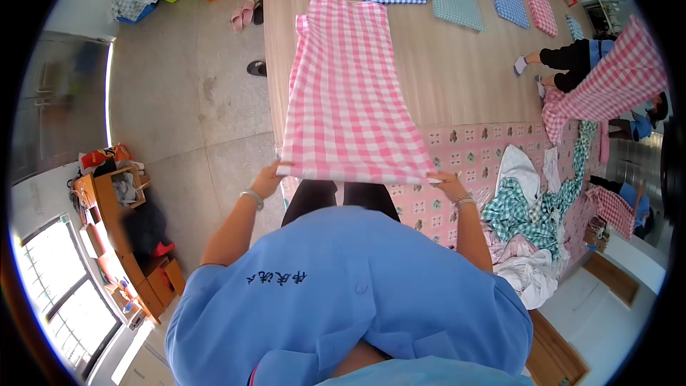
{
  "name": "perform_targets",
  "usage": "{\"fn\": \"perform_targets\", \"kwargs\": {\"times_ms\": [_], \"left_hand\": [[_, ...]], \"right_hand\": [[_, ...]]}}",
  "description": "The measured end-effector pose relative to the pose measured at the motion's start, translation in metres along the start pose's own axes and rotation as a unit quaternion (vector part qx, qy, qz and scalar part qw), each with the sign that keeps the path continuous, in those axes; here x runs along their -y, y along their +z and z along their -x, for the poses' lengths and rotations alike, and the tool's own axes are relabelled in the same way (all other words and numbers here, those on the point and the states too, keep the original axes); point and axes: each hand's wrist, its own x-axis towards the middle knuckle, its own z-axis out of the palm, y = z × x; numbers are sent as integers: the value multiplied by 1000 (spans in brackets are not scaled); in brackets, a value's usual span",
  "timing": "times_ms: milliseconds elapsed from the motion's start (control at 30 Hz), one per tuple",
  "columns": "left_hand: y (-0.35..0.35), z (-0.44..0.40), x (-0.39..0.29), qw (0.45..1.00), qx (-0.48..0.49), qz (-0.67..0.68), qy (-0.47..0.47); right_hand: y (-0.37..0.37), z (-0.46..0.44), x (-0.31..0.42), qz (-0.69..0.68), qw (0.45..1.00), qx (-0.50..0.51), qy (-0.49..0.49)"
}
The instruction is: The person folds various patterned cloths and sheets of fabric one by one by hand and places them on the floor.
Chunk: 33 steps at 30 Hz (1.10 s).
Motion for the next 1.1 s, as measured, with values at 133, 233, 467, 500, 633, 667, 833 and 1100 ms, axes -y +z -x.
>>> {"fn": "perform_targets", "kwargs": {"times_ms": [133,233,467,500,633,667,833,1100], "left_hand": [[40,5,83,993,-17,-1,-114],[54,23,95,981,15,-3,-193],[43,-12,139,964,-14,83,-252],[39,-49,167,972,-37,80,-218],[0,-213,165,970,-133,24,-202],[-9,-253,172,964,-172,83,-185],[-26,-370,177,894,-442,57,-51],[57,-332,359,933,-234,25,-272]], "right_hand": [[67,-22,-59,-15,989,58,137],[92,-17,-85,-26,980,70,184],[97,-86,-115,8,987,18,161],[83,-126,-105,214,971,42,102],[56,-287,-157,52,979,-181,76],[45,-321,-138,-27,972,-218,78],[37,-431,-94,-188,910,-367,36],[169,-426,-286,229,950,-23,213]]}}
